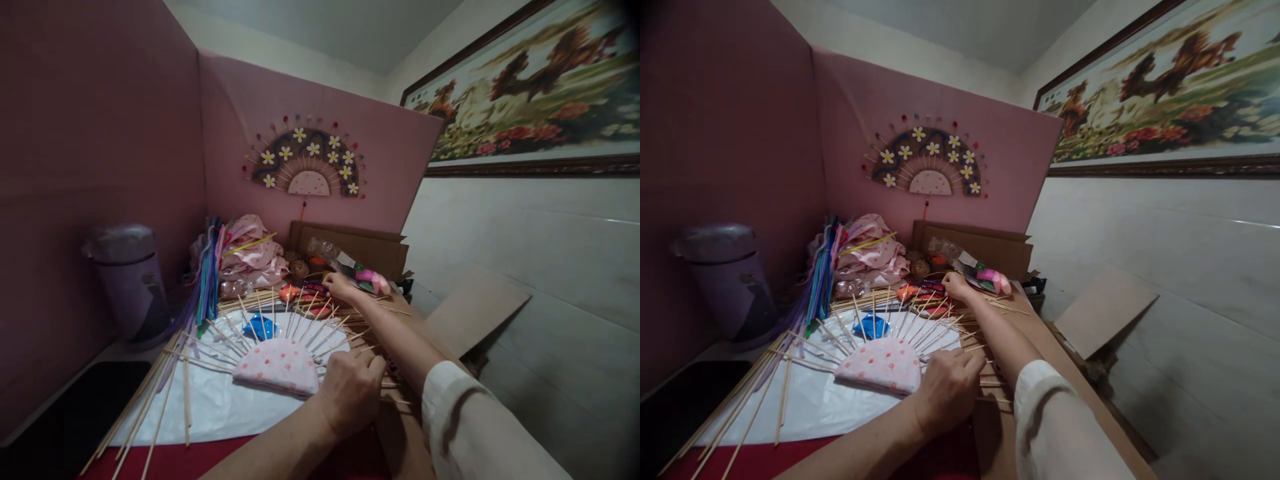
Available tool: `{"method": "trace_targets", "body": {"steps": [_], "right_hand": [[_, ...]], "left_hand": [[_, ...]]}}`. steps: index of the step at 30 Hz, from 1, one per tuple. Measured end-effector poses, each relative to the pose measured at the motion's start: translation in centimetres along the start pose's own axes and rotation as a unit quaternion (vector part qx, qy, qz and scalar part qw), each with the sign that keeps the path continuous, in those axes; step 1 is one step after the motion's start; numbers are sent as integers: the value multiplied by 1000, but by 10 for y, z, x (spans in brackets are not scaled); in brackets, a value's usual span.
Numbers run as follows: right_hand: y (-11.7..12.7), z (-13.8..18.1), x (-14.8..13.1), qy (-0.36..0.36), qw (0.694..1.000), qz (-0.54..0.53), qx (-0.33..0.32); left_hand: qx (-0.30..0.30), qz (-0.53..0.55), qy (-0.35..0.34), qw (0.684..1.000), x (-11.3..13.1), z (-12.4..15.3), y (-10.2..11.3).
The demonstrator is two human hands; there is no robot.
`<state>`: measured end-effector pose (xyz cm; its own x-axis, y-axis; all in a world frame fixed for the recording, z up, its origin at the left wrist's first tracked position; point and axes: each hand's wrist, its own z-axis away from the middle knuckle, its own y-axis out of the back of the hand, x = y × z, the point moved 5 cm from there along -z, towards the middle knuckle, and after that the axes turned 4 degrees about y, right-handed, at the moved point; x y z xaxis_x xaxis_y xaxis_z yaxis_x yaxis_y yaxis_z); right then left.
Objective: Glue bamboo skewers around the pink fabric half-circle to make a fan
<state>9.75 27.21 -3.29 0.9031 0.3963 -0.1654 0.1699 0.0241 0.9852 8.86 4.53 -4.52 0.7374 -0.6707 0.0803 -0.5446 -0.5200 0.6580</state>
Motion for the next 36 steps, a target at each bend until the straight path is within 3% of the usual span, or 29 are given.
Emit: {"method": "trace_targets", "body": {"steps": [6,12,23,29,36], "right_hand": [[13,14,23,32,998,45,9],[8,30,29,127,986,108,-26],[-11,29,23,311,923,223,-34],[1,33,31,303,926,227,-6],[21,35,51,203,960,187,39]], "left_hand": [[8,0,3,1000,-1,-1,0],[10,13,1,1000,0,-1,1],[10,-7,2,1000,-2,0,-1],[-12,-18,13,1000,-2,0,-3],[-4,-13,9,1000,-2,0,-3]]}}
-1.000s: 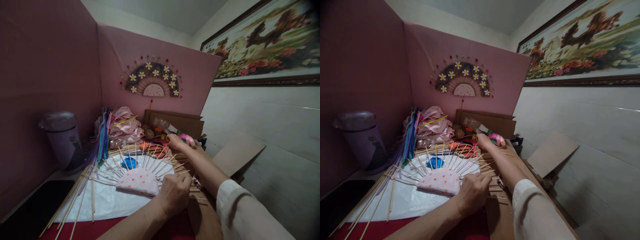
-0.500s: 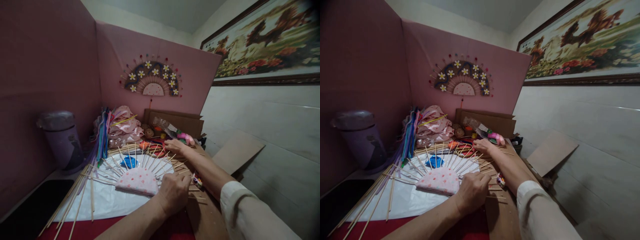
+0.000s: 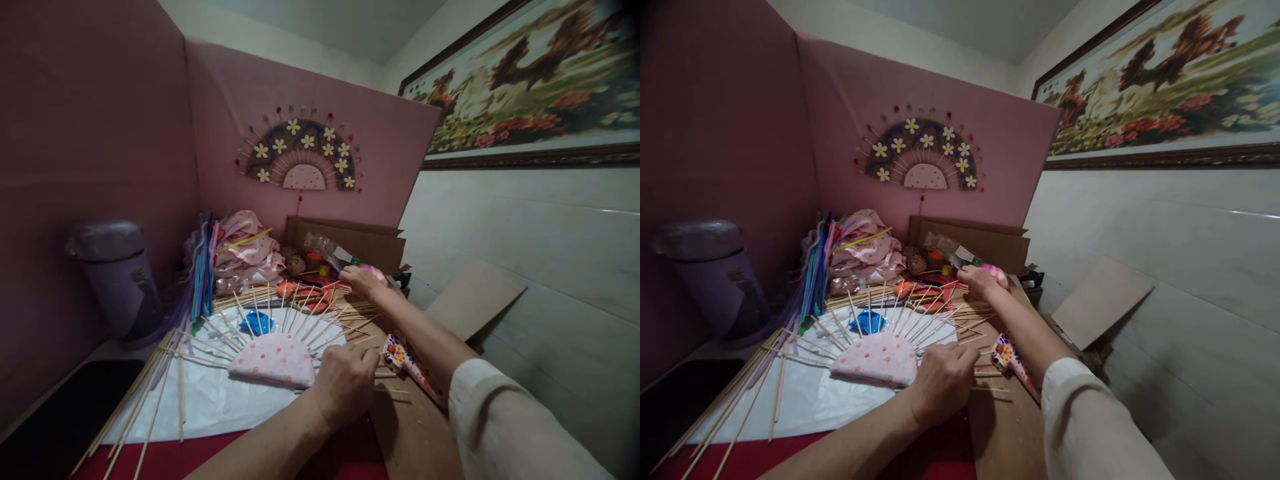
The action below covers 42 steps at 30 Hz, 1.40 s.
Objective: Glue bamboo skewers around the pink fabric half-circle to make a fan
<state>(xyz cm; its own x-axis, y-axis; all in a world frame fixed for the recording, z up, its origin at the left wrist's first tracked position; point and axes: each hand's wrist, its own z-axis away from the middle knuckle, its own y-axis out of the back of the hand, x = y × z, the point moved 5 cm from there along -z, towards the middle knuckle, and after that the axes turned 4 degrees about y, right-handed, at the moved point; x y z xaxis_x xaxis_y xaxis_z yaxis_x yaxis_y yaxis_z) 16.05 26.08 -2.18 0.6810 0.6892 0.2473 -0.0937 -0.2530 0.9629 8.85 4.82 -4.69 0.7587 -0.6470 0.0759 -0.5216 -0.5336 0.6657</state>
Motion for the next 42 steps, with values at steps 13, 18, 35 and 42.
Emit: {"method": "trace_targets", "body": {"steps": [13,18,35,42], "right_hand": [[-20,-22,-19,25,998,-52,-20],[-16,-19,-25,81,996,-19,-22],[-10,-22,-16,126,987,100,14],[-15,-15,-12,145,983,109,-16]], "left_hand": [[-4,4,8,1000,-1,1,-2],[-9,12,10,1000,-2,1,-3],[-29,7,17,999,-3,1,-2],[-39,14,25,999,-4,0,-3]]}}
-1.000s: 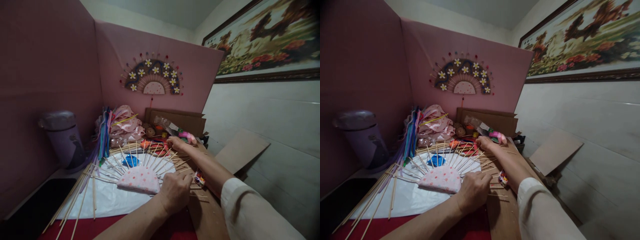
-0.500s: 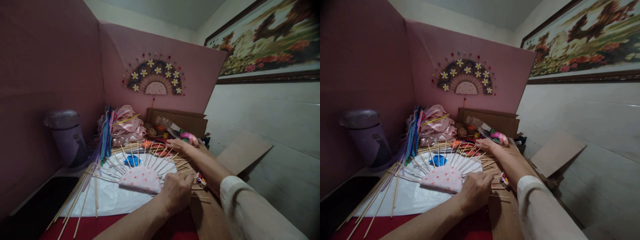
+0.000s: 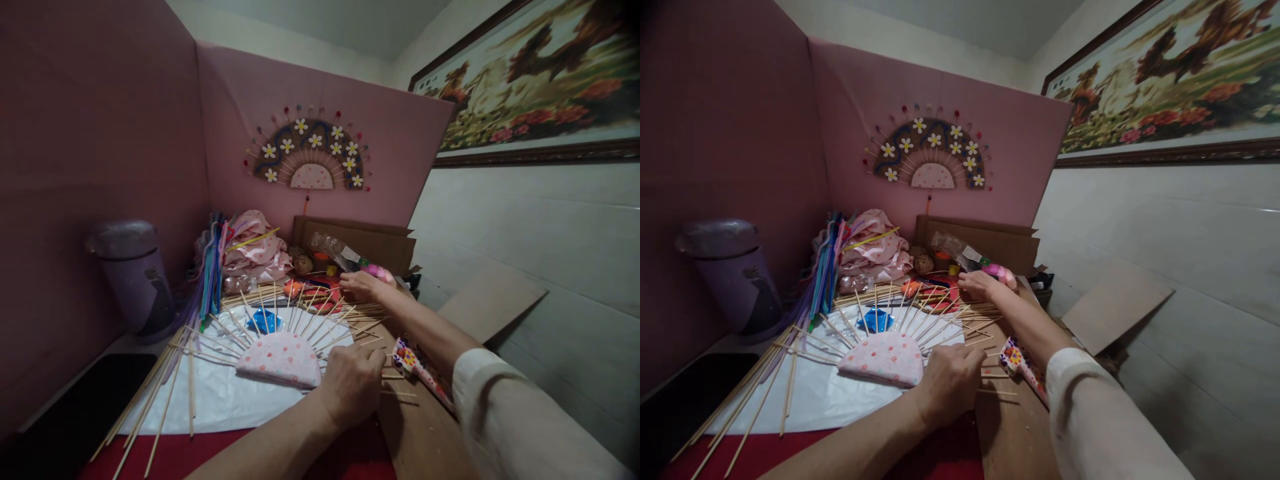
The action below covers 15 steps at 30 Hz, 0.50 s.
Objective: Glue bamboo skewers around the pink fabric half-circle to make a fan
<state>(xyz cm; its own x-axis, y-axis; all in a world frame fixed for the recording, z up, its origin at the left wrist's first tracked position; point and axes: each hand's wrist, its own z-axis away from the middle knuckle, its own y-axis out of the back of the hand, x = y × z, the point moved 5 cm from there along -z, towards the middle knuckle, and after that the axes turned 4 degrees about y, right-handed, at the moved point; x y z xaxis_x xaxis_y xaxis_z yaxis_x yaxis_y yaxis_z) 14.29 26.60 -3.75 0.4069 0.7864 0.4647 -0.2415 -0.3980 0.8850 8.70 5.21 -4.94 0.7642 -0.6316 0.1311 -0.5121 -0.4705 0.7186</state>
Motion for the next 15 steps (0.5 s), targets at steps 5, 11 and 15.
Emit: {"method": "trace_targets", "body": {"steps": [5,11,15], "right_hand": [[-13,-9,-12,66,997,12,-44],[-8,-5,-6,58,997,17,-57],[-2,10,9,-9,999,18,-50]], "left_hand": [[1,-6,-2,1000,1,0,0],[1,-6,-1,1000,1,0,-1],[-5,-9,3,1000,1,0,-1]]}}
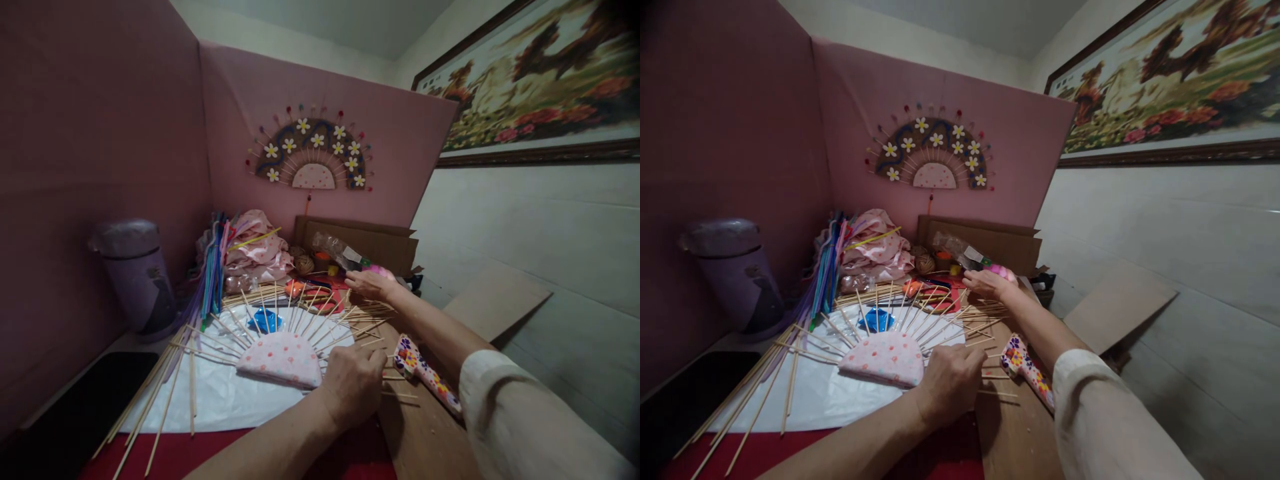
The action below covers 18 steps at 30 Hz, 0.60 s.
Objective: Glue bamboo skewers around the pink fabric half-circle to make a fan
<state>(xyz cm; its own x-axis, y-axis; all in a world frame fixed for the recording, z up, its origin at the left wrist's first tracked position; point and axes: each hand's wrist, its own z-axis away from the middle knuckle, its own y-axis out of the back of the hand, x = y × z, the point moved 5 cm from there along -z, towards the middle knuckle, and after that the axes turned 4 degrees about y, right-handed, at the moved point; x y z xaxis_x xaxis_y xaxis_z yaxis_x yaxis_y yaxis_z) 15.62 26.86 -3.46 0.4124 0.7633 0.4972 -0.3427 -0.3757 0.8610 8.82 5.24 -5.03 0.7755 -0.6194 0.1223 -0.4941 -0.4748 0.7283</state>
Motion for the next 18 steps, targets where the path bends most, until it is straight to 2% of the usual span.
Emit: {"method": "trace_targets", "body": {"steps": [5,8,14,18], "right_hand": [[6,23,20,-104,994,-20,16],[6,35,28,-149,988,-47,4],[-7,56,29,-185,977,-95,-44],[-17,60,25,-195,974,-105,-51]], "left_hand": [[8,4,-4,1000,0,-1,0],[6,1,-6,1000,0,-1,1],[-9,6,0,1000,1,-1,1],[-6,14,-3,1000,2,-2,3]]}}
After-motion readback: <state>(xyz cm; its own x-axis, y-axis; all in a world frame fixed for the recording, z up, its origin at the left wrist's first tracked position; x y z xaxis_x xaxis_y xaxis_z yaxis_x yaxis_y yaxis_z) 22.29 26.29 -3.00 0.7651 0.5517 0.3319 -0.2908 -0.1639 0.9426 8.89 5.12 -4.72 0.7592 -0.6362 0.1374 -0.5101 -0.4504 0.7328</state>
